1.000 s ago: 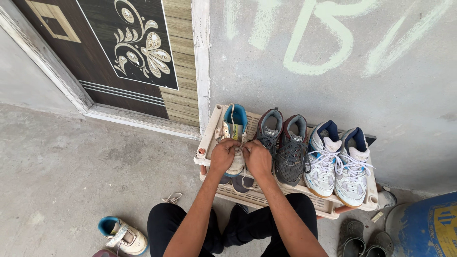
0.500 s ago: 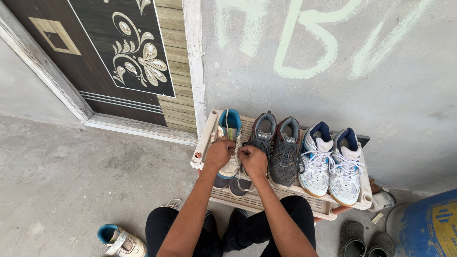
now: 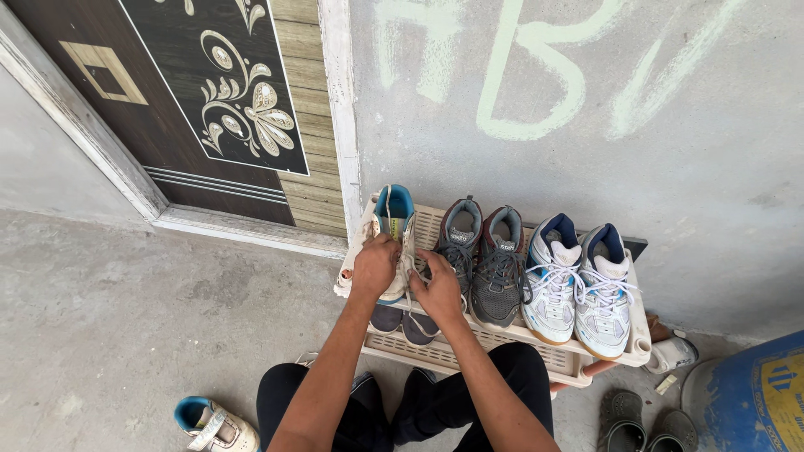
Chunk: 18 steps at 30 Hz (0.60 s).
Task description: The person sits on the floor and laces a white sneaker placed on a small plastic shoe rack. They thread the laces through the eyelets, pull them tight, and tie a knot, repeating the process to secure the shoe.
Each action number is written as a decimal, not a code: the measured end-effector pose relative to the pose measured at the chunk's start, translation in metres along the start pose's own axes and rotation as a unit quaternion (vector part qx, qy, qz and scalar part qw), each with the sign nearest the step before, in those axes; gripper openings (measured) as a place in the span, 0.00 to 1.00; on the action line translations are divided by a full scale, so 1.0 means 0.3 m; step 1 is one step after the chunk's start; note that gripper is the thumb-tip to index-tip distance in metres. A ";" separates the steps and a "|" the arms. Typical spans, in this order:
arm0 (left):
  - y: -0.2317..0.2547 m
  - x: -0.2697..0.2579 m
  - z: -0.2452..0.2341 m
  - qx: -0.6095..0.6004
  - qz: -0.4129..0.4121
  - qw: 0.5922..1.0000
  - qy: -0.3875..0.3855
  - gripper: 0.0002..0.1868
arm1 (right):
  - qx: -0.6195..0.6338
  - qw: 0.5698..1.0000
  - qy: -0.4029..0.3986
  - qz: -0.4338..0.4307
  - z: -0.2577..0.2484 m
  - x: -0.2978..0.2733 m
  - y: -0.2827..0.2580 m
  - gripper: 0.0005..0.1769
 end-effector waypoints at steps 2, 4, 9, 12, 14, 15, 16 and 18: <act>0.017 -0.012 0.023 -0.007 -0.005 1.000 -0.003 0.05 | -0.042 0.999 0.013 -0.013 0.001 -0.028 -0.026 0.29; 0.013 -0.013 0.051 -0.028 -0.003 0.999 -0.038 0.04 | -0.124 0.992 -0.016 -0.006 0.016 -0.092 -0.044 0.26; -0.032 0.017 0.070 -0.085 -0.029 0.993 -0.079 0.04 | -0.099 0.989 -0.018 -0.107 0.047 -0.156 -0.085 0.43; -0.045 0.030 0.070 -0.120 -0.040 0.988 -0.088 0.05 | -0.077 0.988 -0.052 -0.121 0.064 -0.174 -0.069 0.45; -0.055 0.035 0.074 -0.133 -0.045 0.985 -0.102 0.05 | -0.085 0.984 -0.058 -0.147 0.078 -0.202 -0.053 0.39; -0.053 0.037 0.079 -0.130 -0.038 0.985 -0.106 0.04 | -0.102 0.979 -0.050 -0.171 0.083 -0.219 -0.047 0.33; -0.050 0.038 0.084 -0.127 -0.030 0.985 -0.111 0.04 | -0.120 0.973 -0.041 -0.194 0.088 -0.232 -0.041 0.27; -0.040 0.041 0.089 -0.082 -0.003 0.991 -0.104 0.03 | -0.125 0.974 -0.022 -0.186 0.106 -0.232 -0.023 0.23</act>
Point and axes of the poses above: each hand's wrist, its own x-axis towards the middle knuckle, its own z-axis out of the palm, y = z × x, the point moved 3 cm from there along x, towards the middle knuckle, and after that the axes turned 4 degrees about y, right-handed, at the moved point
